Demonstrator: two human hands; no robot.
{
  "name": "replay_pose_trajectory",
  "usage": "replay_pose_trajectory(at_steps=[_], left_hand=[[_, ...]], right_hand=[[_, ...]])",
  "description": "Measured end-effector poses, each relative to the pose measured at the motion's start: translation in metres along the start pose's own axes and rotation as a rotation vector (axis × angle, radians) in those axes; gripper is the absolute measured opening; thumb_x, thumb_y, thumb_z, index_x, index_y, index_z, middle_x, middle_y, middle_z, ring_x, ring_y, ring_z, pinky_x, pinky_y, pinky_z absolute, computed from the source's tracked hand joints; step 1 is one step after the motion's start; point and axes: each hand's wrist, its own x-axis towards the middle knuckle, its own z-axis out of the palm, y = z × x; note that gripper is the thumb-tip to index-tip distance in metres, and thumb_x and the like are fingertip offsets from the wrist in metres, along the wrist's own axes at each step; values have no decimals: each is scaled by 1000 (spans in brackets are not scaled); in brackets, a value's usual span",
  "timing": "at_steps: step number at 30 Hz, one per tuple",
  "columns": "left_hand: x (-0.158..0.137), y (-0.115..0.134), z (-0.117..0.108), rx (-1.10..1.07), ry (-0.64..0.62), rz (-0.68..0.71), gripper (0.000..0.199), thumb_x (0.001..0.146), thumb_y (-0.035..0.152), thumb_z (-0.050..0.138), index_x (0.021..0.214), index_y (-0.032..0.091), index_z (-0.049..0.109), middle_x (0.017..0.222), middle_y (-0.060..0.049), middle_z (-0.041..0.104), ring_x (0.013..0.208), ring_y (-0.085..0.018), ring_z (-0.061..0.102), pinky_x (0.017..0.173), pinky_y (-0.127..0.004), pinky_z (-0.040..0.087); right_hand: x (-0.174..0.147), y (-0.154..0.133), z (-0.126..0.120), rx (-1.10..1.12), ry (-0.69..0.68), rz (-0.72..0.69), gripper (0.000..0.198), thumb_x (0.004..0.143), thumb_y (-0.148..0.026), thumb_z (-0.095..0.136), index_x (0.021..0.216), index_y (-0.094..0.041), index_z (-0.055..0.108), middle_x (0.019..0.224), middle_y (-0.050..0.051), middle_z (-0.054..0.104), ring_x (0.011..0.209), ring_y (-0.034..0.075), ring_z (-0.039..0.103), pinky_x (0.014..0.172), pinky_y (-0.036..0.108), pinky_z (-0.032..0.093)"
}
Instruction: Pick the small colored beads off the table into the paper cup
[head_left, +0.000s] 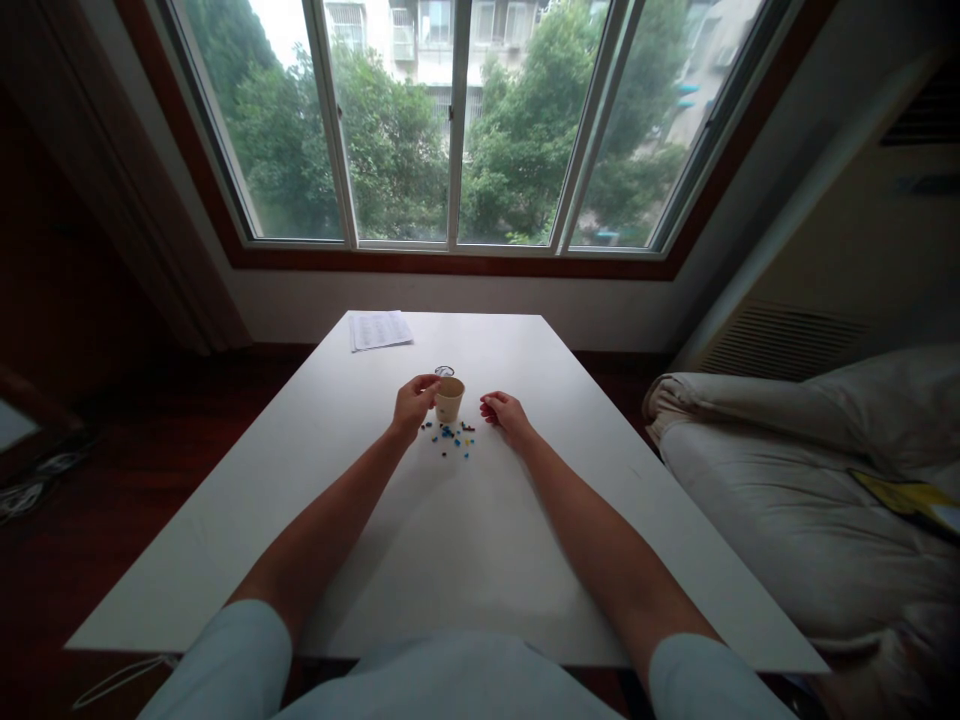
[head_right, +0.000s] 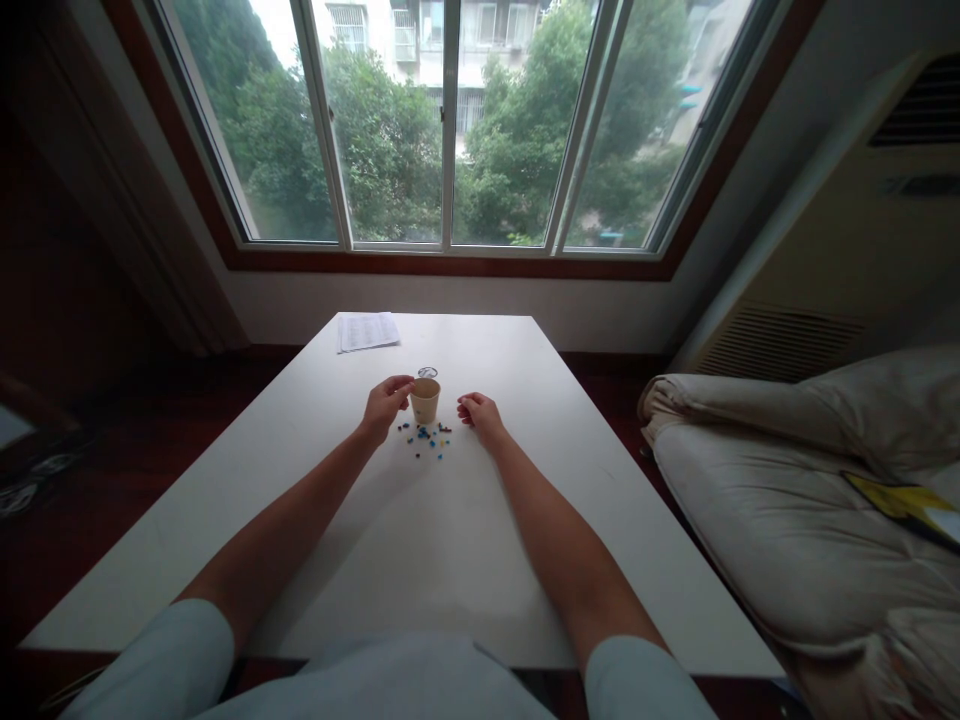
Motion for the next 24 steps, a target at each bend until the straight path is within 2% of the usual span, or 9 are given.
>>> replay_pose_trajectory(at_steps=[4, 9, 12, 16, 20, 24], left_hand=[[-2, 4, -4, 164, -1, 14, 39, 87, 35, 63, 121, 17, 69, 109, -9, 72, 60, -9, 53, 58, -25, 48], [-8, 8, -6, 489, -58, 257, 36, 90, 25, 60, 124, 21, 68, 124, -7, 69, 72, -11, 58, 67, -24, 49], [-11, 11, -5, 586, -49, 377, 26, 91, 21, 56, 112, 20, 72, 117, -6, 69, 71, -10, 56, 67, -24, 48], [-17, 13, -6, 736, -63, 470, 19, 92, 21, 53, 98, 19, 71, 97, -3, 69, 68, -11, 55, 68, -24, 45], [-23, 8, -8, 941, -237, 563, 19, 93, 22, 52, 93, 21, 71, 91, -2, 70, 76, -13, 60, 70, -25, 43], [-28, -1, -7, 1109, -367, 544, 26, 96, 32, 48, 89, 22, 72, 88, -3, 71, 75, -16, 61, 66, -26, 39]], right_hand=[[1, 1, 0, -5, 4, 4, 19, 74, -34, 69, 84, -19, 68, 75, 4, 69, 62, 13, 61, 53, 22, 46], [1, 2, 2, -23, -5, -20, 20, 75, -36, 67, 85, -18, 67, 75, 4, 68, 62, 13, 61, 52, 21, 44], [2, 4, 2, -136, -19, -59, 20, 77, -36, 65, 87, -18, 68, 72, 2, 65, 59, 12, 58, 51, 21, 41], [5, 5, -2, -453, -23, -186, 20, 80, -37, 63, 85, -20, 70, 68, -1, 64, 61, 12, 55, 56, 22, 40], [1, 0, -5, -763, -64, -296, 19, 82, -37, 63, 85, -21, 73, 70, -1, 66, 66, 13, 55, 61, 23, 38], [-10, -8, 1, -913, -144, -350, 18, 84, -36, 64, 86, -21, 73, 74, -1, 67, 67, 12, 54, 62, 23, 35]])
